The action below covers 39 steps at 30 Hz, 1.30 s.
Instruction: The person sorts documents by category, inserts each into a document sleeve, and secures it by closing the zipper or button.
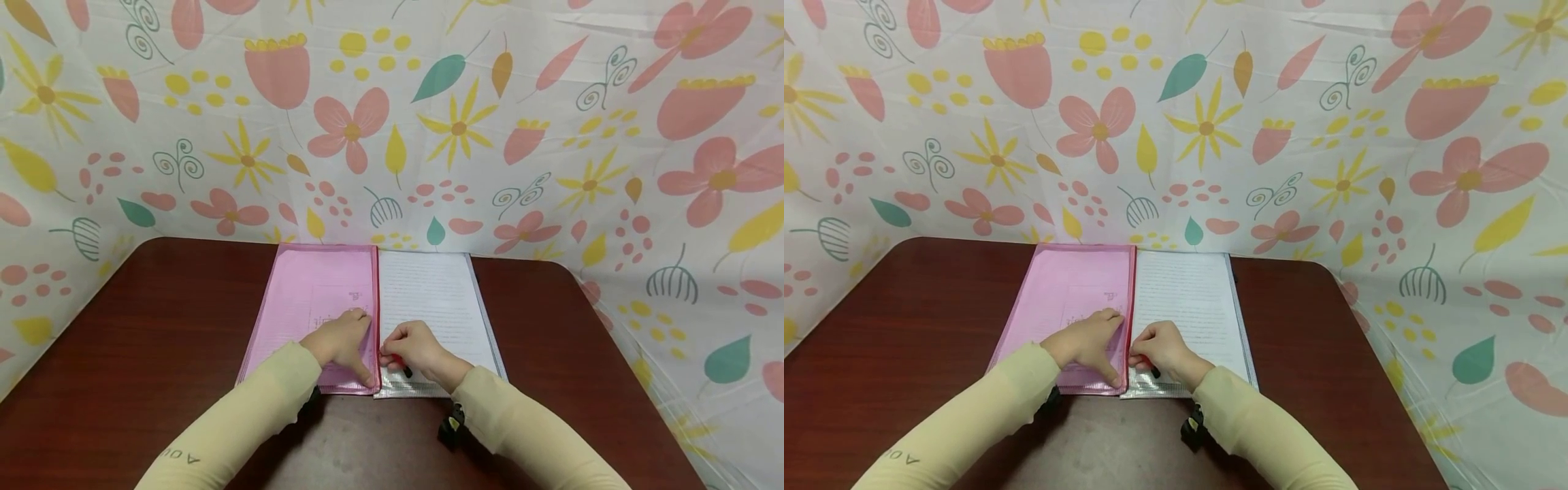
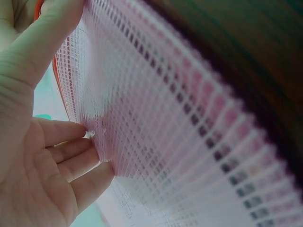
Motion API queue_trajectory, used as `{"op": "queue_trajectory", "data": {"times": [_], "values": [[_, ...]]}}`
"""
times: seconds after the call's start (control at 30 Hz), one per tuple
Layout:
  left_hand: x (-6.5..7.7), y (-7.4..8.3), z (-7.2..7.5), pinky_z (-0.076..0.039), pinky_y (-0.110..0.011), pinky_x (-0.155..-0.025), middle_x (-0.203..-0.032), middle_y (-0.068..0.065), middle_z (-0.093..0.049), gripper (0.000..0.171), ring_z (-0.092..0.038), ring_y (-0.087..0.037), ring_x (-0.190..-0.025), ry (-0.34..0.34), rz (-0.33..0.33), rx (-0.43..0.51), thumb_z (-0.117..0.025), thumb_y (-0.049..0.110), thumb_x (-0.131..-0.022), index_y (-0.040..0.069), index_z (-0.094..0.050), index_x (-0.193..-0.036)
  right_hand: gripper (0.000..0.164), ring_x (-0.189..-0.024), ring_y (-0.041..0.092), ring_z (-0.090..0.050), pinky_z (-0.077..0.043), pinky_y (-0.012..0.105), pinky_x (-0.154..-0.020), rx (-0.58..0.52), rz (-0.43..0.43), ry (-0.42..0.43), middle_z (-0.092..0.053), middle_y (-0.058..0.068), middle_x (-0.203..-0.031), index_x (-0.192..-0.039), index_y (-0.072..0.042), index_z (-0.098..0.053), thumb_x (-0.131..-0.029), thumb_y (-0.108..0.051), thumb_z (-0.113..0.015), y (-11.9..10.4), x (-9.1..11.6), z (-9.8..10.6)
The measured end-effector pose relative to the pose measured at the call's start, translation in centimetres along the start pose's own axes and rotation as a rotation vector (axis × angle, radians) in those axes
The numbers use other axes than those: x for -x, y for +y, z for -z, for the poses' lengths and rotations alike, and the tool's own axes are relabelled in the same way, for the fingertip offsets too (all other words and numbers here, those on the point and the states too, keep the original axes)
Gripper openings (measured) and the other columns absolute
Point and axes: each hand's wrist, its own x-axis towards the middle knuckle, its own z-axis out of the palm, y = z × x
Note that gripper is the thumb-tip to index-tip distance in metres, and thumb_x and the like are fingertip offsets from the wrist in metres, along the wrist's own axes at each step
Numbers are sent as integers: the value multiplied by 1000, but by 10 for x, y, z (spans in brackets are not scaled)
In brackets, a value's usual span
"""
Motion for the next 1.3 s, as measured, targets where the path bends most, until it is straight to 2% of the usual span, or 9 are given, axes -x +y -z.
{"op": "queue_trajectory", "data": {"times": [0.7, 0.9, 1.3], "values": [[2, 1, 1, -34, -45, -110, -149, -17, -32, 133, -31, -32, -138, -4, -4, -5, -85, 62, -43, -4, -29, -145, 5, -55, 12, -64, -54, 23, -52, -62, -27, 82, -67, 12, -65, -85, 11, -60, -82, 7, -59, -5, -19, 2], [1, 0, 0, -34, -45, -110, -149, -17, -32, 134, -31, -32, -138, -2, -5, 0, -85, 64, -43, -4, -29, -145, 8, -56, 13, -65, -55, 24, -53, -65, -12, 110, -69, 17, -70, -88, 12, -60, -82, 7, -59, -7, -26, 3], [1, -2, 0, -35, -43, -109, -149, -16, -32, 134, -32, -30, -137, 4, -12, 0, -84, 64, -43, -3, -29, -145, 12, -57, 13, -65, -55, 24, -52, -106, -12, 110, -68, 16, -69, -92, 13, -58, -82, 8, -59, -10, -37, 5]]}}
